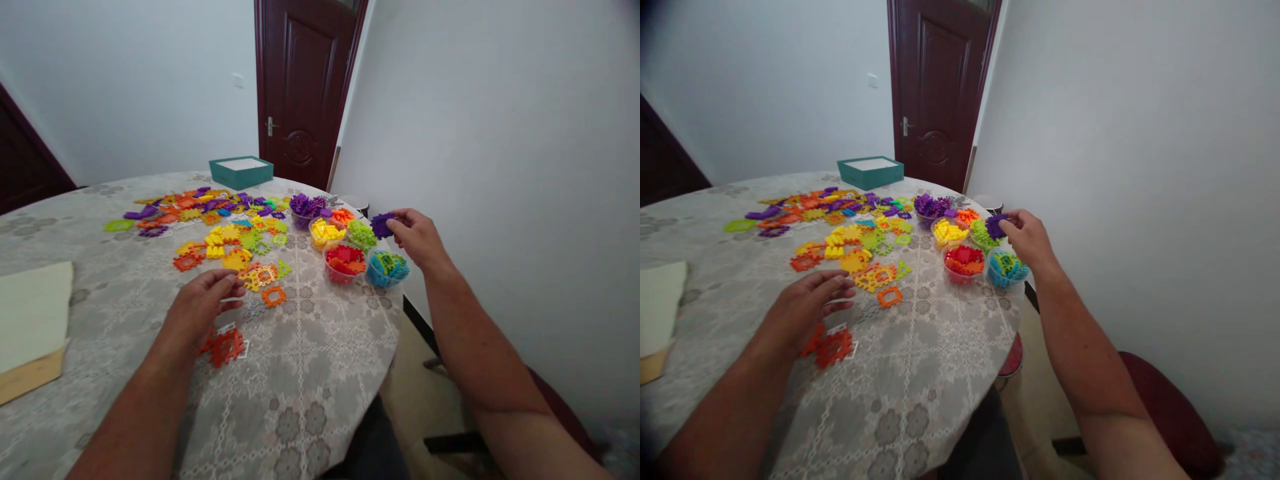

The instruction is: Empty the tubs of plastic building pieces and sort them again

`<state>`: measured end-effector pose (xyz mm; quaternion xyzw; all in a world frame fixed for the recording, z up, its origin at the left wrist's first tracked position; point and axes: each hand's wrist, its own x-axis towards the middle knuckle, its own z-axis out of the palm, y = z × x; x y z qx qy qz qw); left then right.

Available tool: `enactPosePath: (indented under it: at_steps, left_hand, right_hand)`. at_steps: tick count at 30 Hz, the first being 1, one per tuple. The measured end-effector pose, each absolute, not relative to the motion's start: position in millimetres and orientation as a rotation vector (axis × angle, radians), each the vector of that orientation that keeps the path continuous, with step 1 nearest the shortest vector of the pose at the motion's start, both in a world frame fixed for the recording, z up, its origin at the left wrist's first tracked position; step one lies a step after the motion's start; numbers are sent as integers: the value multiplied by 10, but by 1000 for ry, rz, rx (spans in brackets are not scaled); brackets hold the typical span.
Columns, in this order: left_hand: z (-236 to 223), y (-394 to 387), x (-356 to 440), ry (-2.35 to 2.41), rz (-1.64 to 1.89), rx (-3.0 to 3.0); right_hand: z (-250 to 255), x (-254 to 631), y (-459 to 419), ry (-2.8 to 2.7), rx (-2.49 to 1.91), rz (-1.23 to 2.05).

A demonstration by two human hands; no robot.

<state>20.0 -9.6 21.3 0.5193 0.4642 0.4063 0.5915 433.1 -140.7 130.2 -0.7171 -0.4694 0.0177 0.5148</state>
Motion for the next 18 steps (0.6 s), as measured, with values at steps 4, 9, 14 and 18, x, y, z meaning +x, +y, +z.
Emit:
enactPosePath:
  at_steps: [4, 9, 14, 18]
  left_hand:
    - [212, -87, 209, 1117, 942, 1253]
    - [251, -124, 246, 1164, 947, 1259]
    - [261, -133, 253, 1199, 959, 1242]
    - [253, -108, 219, 1209, 963, 1289]
  right_hand:
    - [1155, 4427, -1511, -1096, -1768, 52]
    - [1070, 4395, -1291, -1142, -1745, 143]
    - [1112, 4372, -530, -1239, -1726, 149]
    - [1161, 4367, 243, -1305, -1820, 23]
